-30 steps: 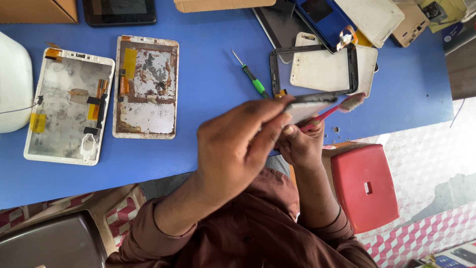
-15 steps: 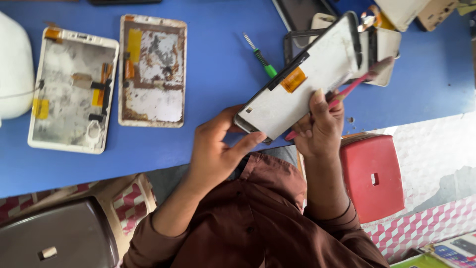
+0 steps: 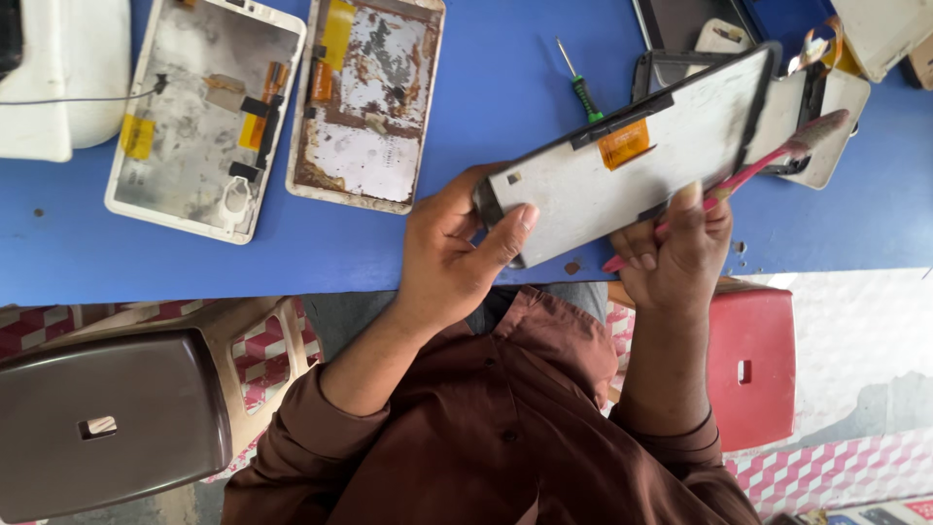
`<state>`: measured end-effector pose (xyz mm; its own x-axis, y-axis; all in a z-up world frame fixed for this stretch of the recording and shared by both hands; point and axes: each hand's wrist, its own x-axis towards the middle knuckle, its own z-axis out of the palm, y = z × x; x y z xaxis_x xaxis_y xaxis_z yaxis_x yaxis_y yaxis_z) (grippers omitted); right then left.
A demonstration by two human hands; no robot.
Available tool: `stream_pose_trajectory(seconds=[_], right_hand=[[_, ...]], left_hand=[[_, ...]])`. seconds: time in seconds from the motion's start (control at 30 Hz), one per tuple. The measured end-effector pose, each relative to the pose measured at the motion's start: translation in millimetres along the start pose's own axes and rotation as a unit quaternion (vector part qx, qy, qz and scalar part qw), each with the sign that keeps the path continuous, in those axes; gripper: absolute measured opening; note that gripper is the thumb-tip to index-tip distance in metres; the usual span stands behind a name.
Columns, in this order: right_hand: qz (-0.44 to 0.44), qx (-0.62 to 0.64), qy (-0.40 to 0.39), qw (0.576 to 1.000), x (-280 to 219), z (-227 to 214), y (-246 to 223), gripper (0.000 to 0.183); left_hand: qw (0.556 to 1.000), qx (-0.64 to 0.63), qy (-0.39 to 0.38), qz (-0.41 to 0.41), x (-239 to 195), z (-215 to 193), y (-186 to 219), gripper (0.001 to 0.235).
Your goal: The person uses a pink toothbrush to scrub the back and edges of a black smartphone casing, then flips it to clean the interior metal frame. The person continues to brush the inside of the casing, focusing on the edges and corners.
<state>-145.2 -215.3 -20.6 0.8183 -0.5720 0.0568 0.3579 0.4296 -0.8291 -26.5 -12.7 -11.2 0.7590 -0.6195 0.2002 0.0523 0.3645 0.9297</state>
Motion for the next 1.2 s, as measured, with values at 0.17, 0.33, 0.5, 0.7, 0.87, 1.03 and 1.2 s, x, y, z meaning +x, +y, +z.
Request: stream_pose_trajectory(seconds=[0.17, 0.33, 0.5, 0.7, 0.87, 1.03, 1.2], right_hand=[[-0.015, 0.017, -0.021, 1.0, 2, 2, -2, 0.015], [0.004, -0.085, 0.003, 0.996, 0, 14, -2, 0.013], [0.013, 0.007, 0.029, 0.999, 1, 22, -12, 0.018], [0.095, -0.043, 0.191, 0.976, -27, 41, 3, 0.026], [0.153, -0.126, 0.053, 0.979, -87, 37, 30, 0.017], [0.15, -0.223, -0.144, 0.952, -100, -4, 4, 0.032], [-0.038, -0.432, 0.001, 0.901, -96, -27, -52, 0.039]], left_hand=[[0.994, 0.106, -0.007, 0.024, 11, -23, 23, 0.026], [0.988, 0.152, -0.02, -0.015, 30, -37, 42, 0.027], [0.995, -0.089, -0.023, -0.024, 39, -19, 48, 0.051], [0.978, -0.2, -0.06, -0.013, 26, 14, 30, 0.058], [0.994, -0.104, 0.013, -0.023, 18, 9, 15, 0.044], [0.999, -0.05, -0.007, -0.013, 18, -3, 18, 0.04], [0.996, -0.007, -0.08, -0.046, 24, -13, 28, 0.048]])
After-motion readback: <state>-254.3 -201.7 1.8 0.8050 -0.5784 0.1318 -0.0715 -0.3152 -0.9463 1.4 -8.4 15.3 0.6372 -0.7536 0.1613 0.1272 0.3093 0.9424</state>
